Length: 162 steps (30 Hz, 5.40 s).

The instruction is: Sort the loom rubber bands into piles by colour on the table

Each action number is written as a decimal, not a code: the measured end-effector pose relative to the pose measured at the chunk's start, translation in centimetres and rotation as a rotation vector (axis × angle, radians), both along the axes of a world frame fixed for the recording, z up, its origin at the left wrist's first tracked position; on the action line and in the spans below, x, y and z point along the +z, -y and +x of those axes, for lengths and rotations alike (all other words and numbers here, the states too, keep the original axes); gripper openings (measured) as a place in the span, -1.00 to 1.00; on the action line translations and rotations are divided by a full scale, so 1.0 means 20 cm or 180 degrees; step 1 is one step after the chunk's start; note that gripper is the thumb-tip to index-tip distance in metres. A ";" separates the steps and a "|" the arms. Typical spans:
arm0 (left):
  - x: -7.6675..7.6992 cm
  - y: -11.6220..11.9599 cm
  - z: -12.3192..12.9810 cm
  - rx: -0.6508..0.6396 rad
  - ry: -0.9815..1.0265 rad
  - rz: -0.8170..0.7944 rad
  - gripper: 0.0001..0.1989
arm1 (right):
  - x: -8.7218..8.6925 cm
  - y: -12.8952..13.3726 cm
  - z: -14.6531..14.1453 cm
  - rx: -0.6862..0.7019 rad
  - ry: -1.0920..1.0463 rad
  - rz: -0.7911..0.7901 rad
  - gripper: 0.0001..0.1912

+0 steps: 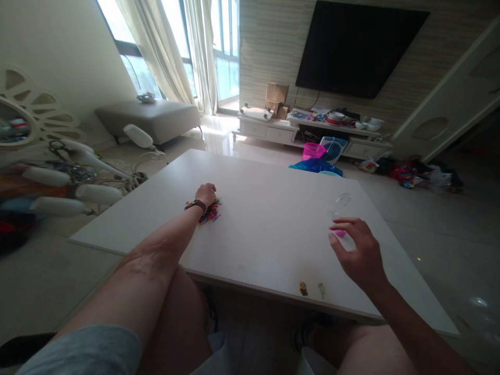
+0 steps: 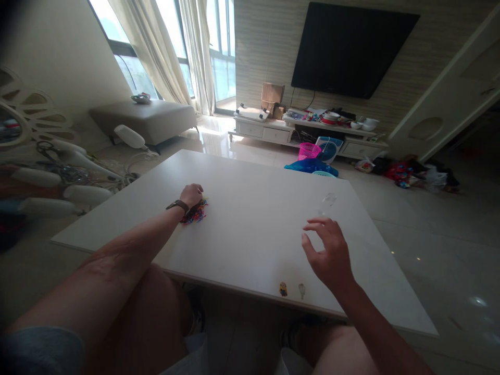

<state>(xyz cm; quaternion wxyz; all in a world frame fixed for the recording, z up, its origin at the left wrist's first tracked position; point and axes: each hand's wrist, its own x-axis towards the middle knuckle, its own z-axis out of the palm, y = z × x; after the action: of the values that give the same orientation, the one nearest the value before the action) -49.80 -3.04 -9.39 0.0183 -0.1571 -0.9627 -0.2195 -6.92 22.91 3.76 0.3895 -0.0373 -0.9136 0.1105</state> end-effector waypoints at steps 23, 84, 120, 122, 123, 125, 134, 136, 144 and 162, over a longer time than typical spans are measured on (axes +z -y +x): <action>0.11 -0.22 0.32 -0.0713 0.0748 0.1535 -0.83 | -0.13 0.03 -0.07 0.0474 0.0875 -0.0498 -0.94; 0.06 -0.06 0.47 -0.1287 0.1587 0.2160 -0.86 | -0.81 0.44 -1.19 0.1283 0.0648 -0.2542 -0.88; 0.23 0.35 0.36 -0.0128 0.0651 0.1137 -0.75 | -0.85 0.43 -1.17 0.1315 0.1218 -0.1832 -0.85; 0.20 0.37 0.34 -0.0044 0.0627 0.1066 -0.74 | -0.85 0.44 -1.16 0.1309 0.1200 -0.1814 -0.83; 0.19 0.37 0.33 -0.0029 0.0632 0.0991 -0.73 | -0.85 0.44 -1.15 0.1307 0.1189 -0.1812 -0.83; 0.18 0.35 0.32 -0.0057 0.0687 0.0787 -0.71 | -0.85 0.45 -1.14 0.1288 0.1117 -0.1836 -0.83; 0.18 0.33 0.33 -0.0216 0.0822 0.0399 -0.72 | -0.76 0.34 -1.14 -0.0173 -0.0351 -0.3133 -0.85; 0.17 0.35 0.32 -0.0222 0.0821 0.0440 -0.74 | -0.78 0.31 -1.14 -0.0235 -0.0349 -0.3375 -0.83; 0.16 0.38 0.28 -0.0014 0.0695 0.0721 -0.80 | -0.83 0.30 -1.14 -0.0160 -0.0017 -0.3478 -0.82; 0.03 0.27 0.29 -0.0232 0.0625 0.0506 -0.81 | -0.81 0.33 -1.15 0.0028 0.0151 -0.3519 -0.86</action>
<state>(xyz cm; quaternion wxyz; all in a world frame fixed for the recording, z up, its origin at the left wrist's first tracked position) -43.97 -8.44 -8.73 -0.0716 -0.1678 -0.9331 -0.3099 -29.90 16.23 -12.36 0.2907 -0.2349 -0.7282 0.5745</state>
